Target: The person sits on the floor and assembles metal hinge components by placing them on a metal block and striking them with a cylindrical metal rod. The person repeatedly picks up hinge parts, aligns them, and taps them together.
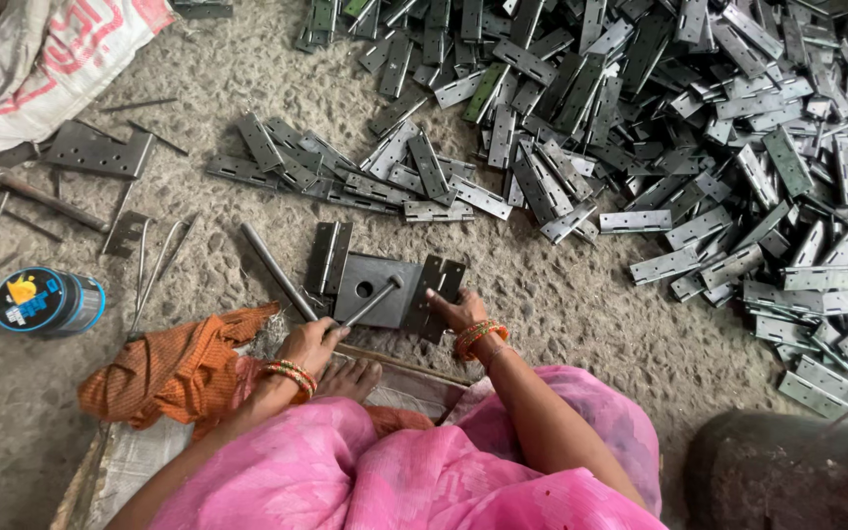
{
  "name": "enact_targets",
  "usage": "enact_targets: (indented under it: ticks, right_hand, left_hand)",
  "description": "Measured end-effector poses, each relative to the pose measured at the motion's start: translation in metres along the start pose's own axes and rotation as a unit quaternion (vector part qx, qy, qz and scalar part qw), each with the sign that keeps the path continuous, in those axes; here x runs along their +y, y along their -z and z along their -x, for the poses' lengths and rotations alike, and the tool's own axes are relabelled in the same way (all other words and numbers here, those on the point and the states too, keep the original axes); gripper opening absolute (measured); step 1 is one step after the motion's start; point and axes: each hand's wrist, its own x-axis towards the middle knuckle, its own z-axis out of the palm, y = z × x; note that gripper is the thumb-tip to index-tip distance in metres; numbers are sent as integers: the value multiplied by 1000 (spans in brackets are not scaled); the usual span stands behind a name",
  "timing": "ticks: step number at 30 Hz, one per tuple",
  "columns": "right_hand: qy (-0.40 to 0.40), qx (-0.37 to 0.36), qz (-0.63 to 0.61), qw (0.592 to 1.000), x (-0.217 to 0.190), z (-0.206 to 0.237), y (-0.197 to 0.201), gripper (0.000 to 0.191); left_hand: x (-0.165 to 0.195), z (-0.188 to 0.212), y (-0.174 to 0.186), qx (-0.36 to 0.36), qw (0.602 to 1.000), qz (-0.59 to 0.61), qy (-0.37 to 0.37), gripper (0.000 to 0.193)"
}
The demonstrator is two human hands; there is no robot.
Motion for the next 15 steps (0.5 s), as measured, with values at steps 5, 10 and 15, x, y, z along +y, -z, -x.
enact_targets:
  ticks: [5,10,15]
  right_hand:
    - [138,55,152,977,-10,-7,0,24]
    - [372,59,62,924,-2,-9,-10,18]
    - [317,56,108,940,1,-15,-17,19]
  left_hand:
    - [28,-1,42,105,990,43,-88,34]
    - [123,34,133,216,956,105,-167,27]
    - [197,78,188,372,811,238,-383,27]
